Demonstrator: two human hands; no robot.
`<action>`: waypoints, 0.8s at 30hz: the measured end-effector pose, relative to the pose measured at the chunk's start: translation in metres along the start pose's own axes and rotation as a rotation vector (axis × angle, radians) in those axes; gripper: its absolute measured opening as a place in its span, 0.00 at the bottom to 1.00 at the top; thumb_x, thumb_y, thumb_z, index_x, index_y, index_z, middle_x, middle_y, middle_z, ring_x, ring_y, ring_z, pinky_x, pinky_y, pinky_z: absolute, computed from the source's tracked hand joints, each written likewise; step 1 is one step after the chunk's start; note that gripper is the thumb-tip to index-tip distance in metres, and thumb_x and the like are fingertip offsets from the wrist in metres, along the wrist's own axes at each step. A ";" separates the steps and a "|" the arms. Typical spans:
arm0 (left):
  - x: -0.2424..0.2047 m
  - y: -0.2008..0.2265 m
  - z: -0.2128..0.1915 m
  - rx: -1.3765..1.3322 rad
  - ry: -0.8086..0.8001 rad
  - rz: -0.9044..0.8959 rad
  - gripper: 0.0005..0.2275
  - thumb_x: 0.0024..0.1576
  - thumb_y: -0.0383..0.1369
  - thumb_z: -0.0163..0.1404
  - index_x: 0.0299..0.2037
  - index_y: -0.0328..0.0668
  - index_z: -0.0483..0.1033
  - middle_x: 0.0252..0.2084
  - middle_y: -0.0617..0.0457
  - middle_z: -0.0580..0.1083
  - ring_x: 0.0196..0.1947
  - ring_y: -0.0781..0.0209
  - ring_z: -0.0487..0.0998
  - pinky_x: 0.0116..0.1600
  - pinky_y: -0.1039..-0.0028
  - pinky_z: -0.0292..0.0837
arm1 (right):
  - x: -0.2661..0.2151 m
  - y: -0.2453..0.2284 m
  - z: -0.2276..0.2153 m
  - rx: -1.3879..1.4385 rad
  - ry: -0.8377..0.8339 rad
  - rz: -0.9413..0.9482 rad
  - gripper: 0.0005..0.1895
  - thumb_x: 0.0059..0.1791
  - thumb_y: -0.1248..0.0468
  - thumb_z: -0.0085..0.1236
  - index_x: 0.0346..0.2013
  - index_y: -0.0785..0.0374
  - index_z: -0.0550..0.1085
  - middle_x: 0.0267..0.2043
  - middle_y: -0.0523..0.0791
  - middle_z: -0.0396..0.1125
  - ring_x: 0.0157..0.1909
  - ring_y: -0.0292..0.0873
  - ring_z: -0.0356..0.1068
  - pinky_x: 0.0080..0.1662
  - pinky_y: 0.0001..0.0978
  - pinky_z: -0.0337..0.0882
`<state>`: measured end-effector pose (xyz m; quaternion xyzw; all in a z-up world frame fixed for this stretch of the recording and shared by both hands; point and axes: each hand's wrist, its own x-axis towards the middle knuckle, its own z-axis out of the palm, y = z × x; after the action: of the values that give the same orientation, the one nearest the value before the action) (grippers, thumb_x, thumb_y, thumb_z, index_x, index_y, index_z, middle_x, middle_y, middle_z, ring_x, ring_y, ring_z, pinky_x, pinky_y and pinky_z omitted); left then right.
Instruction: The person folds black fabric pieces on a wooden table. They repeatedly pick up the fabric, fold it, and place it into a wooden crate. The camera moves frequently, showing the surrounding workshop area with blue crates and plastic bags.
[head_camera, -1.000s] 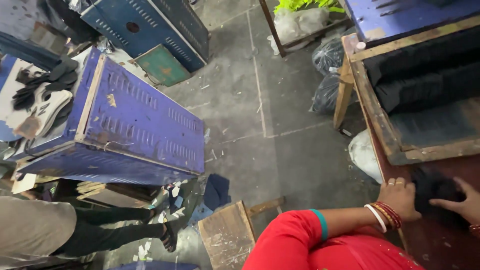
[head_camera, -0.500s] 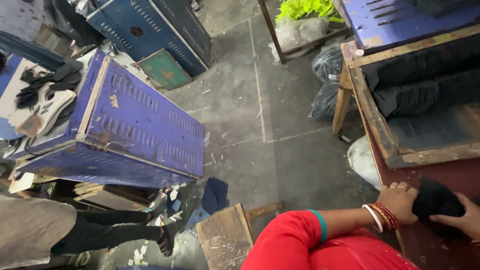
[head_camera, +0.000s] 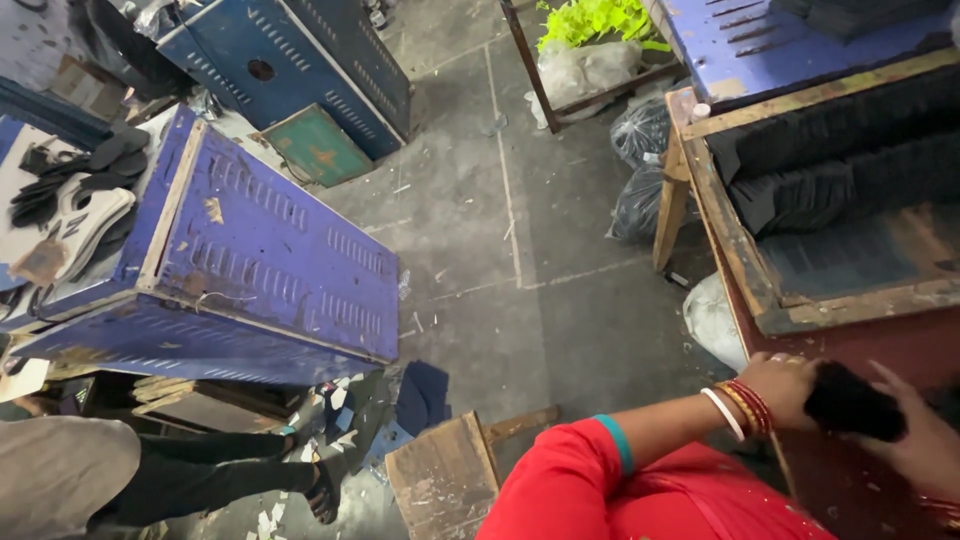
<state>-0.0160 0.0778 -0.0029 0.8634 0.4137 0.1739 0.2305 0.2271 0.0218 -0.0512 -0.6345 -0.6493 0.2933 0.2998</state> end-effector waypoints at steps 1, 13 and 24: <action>-0.002 -0.004 0.009 0.001 -0.001 0.005 0.43 0.31 0.51 0.63 0.60 0.38 0.71 0.49 0.42 0.79 0.50 0.45 0.79 0.53 0.56 0.71 | 0.001 -0.007 -0.001 -0.001 0.005 0.001 0.52 0.32 0.63 0.74 0.69 0.62 0.60 0.55 0.54 0.69 0.54 0.50 0.72 0.54 0.40 0.71; -0.028 -0.004 0.026 0.106 0.153 0.084 0.32 0.44 0.44 0.55 0.60 0.38 0.73 0.62 0.48 0.74 0.61 0.53 0.74 0.69 0.45 0.63 | -0.023 -0.036 0.008 -0.138 0.007 0.142 0.65 0.36 0.68 0.68 0.83 0.54 0.43 0.63 0.51 0.66 0.62 0.55 0.68 0.61 0.45 0.67; -0.020 0.016 0.039 -0.118 0.041 0.042 0.32 0.49 0.44 0.51 0.65 0.37 0.66 0.53 0.42 0.77 0.53 0.49 0.76 0.61 0.57 0.63 | -0.040 -0.058 0.016 0.214 0.177 0.054 0.61 0.38 0.74 0.59 0.84 0.61 0.42 0.69 0.50 0.61 0.67 0.49 0.61 0.67 0.38 0.59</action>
<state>0.0017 0.0434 -0.0288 0.8531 0.3892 0.2202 0.2687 0.1776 -0.0195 -0.0181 -0.6395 -0.5682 0.3116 0.4137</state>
